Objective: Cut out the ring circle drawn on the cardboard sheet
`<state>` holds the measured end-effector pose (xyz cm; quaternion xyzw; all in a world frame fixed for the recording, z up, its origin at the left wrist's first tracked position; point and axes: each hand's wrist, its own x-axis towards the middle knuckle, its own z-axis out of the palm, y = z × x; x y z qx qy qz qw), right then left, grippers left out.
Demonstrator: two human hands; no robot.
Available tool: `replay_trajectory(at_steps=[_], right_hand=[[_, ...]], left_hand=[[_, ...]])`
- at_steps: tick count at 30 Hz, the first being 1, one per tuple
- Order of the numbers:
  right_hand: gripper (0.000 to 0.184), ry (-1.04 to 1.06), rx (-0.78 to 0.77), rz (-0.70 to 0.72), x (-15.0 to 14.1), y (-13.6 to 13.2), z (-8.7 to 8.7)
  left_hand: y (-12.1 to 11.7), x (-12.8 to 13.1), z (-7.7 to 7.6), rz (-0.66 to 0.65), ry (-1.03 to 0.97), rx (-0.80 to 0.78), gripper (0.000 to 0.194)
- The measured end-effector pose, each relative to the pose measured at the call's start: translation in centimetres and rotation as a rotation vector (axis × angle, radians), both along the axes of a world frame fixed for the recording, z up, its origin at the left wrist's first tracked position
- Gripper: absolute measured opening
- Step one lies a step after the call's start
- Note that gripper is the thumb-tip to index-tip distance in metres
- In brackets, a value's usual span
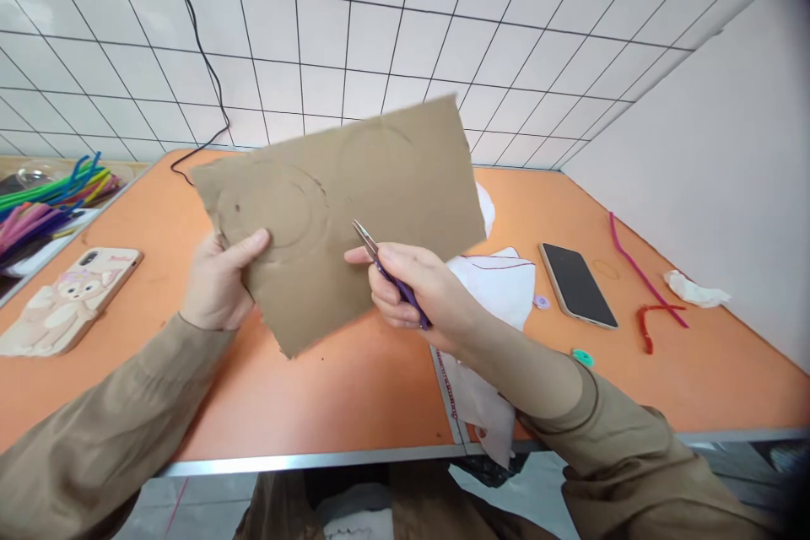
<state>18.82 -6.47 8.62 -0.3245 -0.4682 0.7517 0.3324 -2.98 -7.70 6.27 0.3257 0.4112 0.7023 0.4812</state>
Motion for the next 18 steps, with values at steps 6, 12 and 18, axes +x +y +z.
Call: replay_trajectory(at_steps=[6,12,18], right_hand=[[0.028,0.045,-0.002,0.133,0.0,-0.2,-0.6],[0.026,0.079,0.001,0.147,-0.2,0.3,-1.0],[0.025,0.071,0.058,0.105,0.9,1.4,0.1]], left_hand=[[0.6,-1.0,1.1,0.123,-0.142,-0.025,0.026],[0.5,-0.1,-0.3,0.052,-0.127,-0.286,0.027],[0.1,0.4,-0.5,-0.11,-0.16,-0.42,0.035]])
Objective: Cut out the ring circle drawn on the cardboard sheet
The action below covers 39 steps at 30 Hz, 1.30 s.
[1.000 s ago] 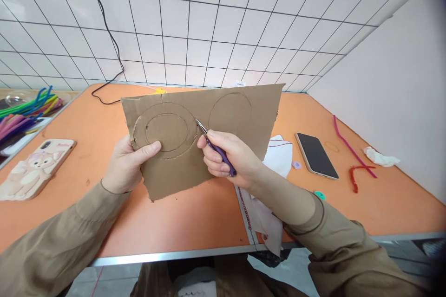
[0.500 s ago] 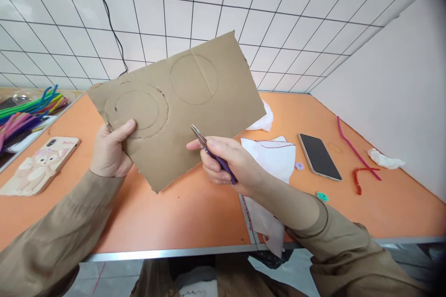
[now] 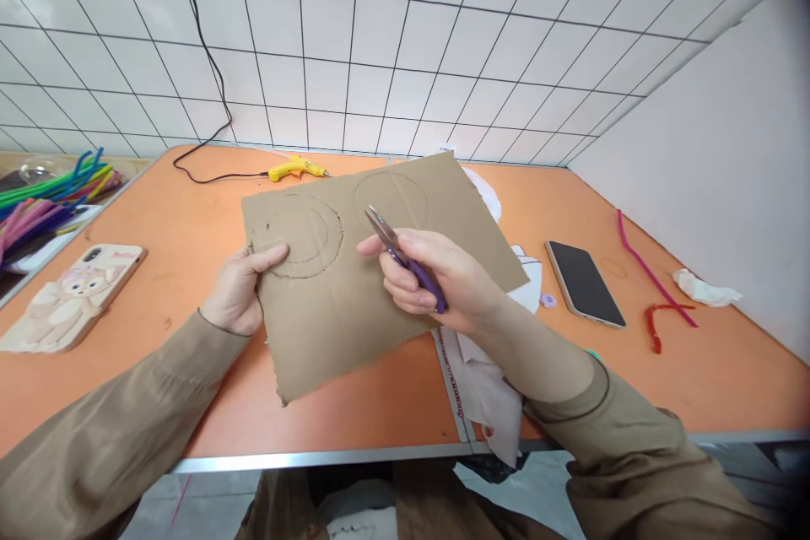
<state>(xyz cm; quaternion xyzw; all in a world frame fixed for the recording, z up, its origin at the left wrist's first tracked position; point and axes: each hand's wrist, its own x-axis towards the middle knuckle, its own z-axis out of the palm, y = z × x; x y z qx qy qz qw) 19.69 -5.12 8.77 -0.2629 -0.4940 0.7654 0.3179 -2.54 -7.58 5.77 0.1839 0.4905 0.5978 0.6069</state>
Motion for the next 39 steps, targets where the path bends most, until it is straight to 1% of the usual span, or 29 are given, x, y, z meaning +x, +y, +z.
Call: replay_trajectory(at_steps=[4,8,10,13,16,19,22,25,27,28,29,30,31,33,35,37,39], right_hand=[[0.023,-0.039,0.094,-0.032,1.1,0.0,1.5],[0.026,-0.056,0.135,-0.036,2.3,-0.2,2.7],[0.028,-0.039,0.118,-0.022,2.7,-0.1,3.1],[0.029,-0.008,0.064,0.004,2.7,0.3,3.0],[0.027,-0.052,0.017,0.028,2.0,0.6,2.2],[0.024,-0.113,0.005,0.032,1.1,0.9,1.1],[0.023,-0.165,-0.026,0.05,0.5,1.0,0.2],[0.026,-0.19,-0.074,0.084,0.1,1.1,-0.6],[0.029,-0.222,-0.06,0.091,-0.2,1.1,-1.1],[0.03,-0.257,-0.021,0.089,-0.3,1.1,-1.3],[0.03,-0.307,0.05,0.083,-0.3,1.1,-1.4],[0.029,-0.373,0.159,0.072,-0.3,1.2,-1.4],[0.027,-0.455,0.306,0.062,-0.1,1.3,-1.3],[0.023,-0.653,0.659,0.062,0.3,1.5,-0.8],[0.023,-0.85,0.967,0.126,1.0,1.7,-0.3],[0.027,-0.995,1.167,0.185,1.7,1.8,0.0],[0.03,-1.107,1.297,0.198,2.2,1.8,0.2]], left_hand=[[0.4,-0.8,0.0,-0.18,-0.057,-0.119,0.041],[1.3,-2.7,-0.7,-0.288,-0.003,-0.147,0.038],[1.6,-3.7,-1.1,-0.383,0.01,-0.15,0.038],[1.8,-4.8,-1.7,-0.533,-0.012,-0.153,0.035],[1.6,-4.8,-1.8,-0.636,-0.027,-0.12,0.035],[1.3,-4.2,-1.7,-0.657,0.003,-0.123,0.036],[1.0,-3.8,-1.8,-0.605,0.079,-0.116,0.038],[0.8,-3.7,-2.0,-0.582,0.143,-0.084,0.043],[0.6,-3.5,-2.1,-0.557,0.158,-0.078,0.041],[0.5,-3.4,-2.0,-0.535,0.157,-0.083,0.039],[0.5,-3.3,-1.9,-0.509,0.154,-0.09,0.037],[0.4,-3.1,-1.8,-0.486,0.151,-0.098,0.036],[0.4,-2.9,-1.7,-0.472,0.149,-0.107,0.035],[0.3,-2.6,-1.4,-0.475,0.144,-0.128,0.033],[0.3,-2.3,-1.1,-0.49,0.141,-0.153,0.029],[0.3,-2.1,-0.8,-0.478,0.137,-0.181,0.026],[0.3,-1.8,-0.7,-0.443,0.132,-0.197,0.025]])
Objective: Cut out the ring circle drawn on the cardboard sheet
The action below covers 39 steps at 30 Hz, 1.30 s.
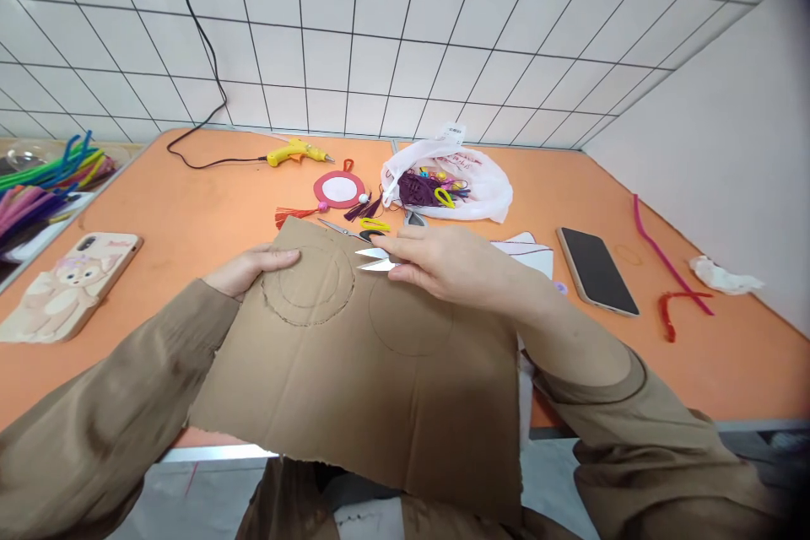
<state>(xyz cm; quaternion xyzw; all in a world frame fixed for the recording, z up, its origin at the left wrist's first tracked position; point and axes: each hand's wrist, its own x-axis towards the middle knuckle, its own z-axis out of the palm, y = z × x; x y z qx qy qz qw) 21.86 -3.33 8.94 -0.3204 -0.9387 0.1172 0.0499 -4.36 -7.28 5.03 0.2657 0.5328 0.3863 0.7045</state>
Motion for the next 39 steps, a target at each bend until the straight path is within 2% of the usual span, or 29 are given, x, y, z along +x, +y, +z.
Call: replay_trajectory(at_steps=[4,7,12,17,22,30,35,39], right_hand=[[0.025,-0.147,0.136,-0.018,0.3,-0.3,0.1],[0.025,-0.212,0.138,-0.03,0.1,-0.5,0.5],[0.028,-0.302,0.106,-0.06,-0.8,-0.6,1.1],[0.033,-0.127,0.043,-0.141,-1.4,-0.5,1.2],[0.046,-0.012,-0.035,-0.133,-1.3,0.0,0.8],[0.05,0.266,-0.271,-0.154,-0.5,0.6,-0.4],[0.052,0.243,-0.221,-0.157,-1.0,0.3,0.1],[0.054,0.101,-0.099,-0.104,-1.4,0.2,0.5]], left_hand=[[-0.1,0.6,-0.5,-0.001,-0.019,-0.003,0.021],[-0.1,1.0,-1.2,-0.024,-0.044,-0.026,0.021],[-0.2,1.6,-1.8,-0.003,-0.064,-0.056,0.032],[-0.2,1.9,-1.8,-0.008,-0.051,-0.067,0.03],[-0.1,2.0,-1.9,-0.018,-0.005,-0.038,0.029],[-0.4,2.4,-1.5,-0.03,0.024,0.003,0.024],[-0.5,2.6,-1.4,-0.012,0.039,-0.016,0.022],[-0.5,2.5,-1.3,-0.021,0.025,-0.008,0.022]])
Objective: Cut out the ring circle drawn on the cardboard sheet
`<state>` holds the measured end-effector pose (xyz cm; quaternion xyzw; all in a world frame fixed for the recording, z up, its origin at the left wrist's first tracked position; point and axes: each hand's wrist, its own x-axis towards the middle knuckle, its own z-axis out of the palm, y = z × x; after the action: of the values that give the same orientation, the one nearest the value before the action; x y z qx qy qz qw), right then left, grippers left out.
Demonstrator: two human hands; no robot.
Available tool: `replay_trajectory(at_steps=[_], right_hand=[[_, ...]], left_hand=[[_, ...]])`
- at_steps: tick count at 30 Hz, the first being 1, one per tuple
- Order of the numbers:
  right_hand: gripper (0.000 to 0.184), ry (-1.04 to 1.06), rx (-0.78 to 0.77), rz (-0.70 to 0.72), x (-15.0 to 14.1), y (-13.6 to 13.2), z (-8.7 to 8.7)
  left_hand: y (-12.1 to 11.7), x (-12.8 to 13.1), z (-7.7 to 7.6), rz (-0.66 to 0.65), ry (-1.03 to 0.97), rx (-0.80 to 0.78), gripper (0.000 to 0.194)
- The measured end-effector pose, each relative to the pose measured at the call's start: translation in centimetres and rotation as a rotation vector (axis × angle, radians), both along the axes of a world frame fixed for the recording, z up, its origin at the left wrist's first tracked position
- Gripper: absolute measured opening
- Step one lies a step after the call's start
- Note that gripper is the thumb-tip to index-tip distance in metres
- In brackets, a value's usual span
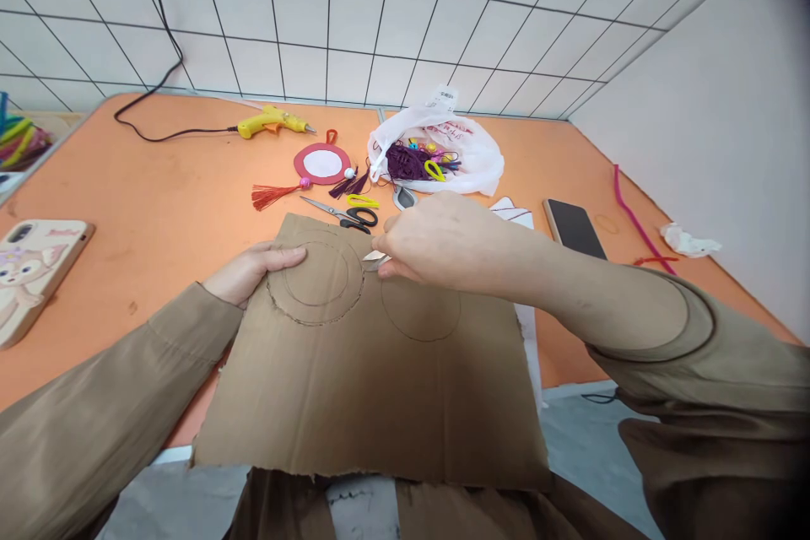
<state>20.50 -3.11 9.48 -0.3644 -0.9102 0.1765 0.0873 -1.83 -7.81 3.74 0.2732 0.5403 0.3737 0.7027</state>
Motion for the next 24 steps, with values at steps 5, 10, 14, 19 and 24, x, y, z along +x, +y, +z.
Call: replay_trajectory(at_steps=[5,10,14,19,24], right_hand=[[0.054,-0.022,0.055,0.039,-0.3,0.0,0.1],[0.056,-0.016,0.016,0.015,-0.5,-0.2,0.0],[0.044,-0.259,0.125,0.056,-0.5,-0.5,0.4],[0.031,-0.555,0.203,0.093,-0.9,-0.9,1.1],[0.032,-0.607,0.247,0.132,-1.2,-0.6,1.2]], left_hand=[[0.1,-0.1,0.1,-0.021,-0.014,-0.021,0.02],[0.2,-0.1,0.1,-0.003,0.01,-0.033,0.02],[0.2,-0.1,0.3,-0.008,0.007,-0.059,0.025],[0.3,-0.1,0.5,-0.02,0.017,-0.077,0.027],[0.3,-0.2,0.2,-0.031,0.006,-0.067,0.028]])
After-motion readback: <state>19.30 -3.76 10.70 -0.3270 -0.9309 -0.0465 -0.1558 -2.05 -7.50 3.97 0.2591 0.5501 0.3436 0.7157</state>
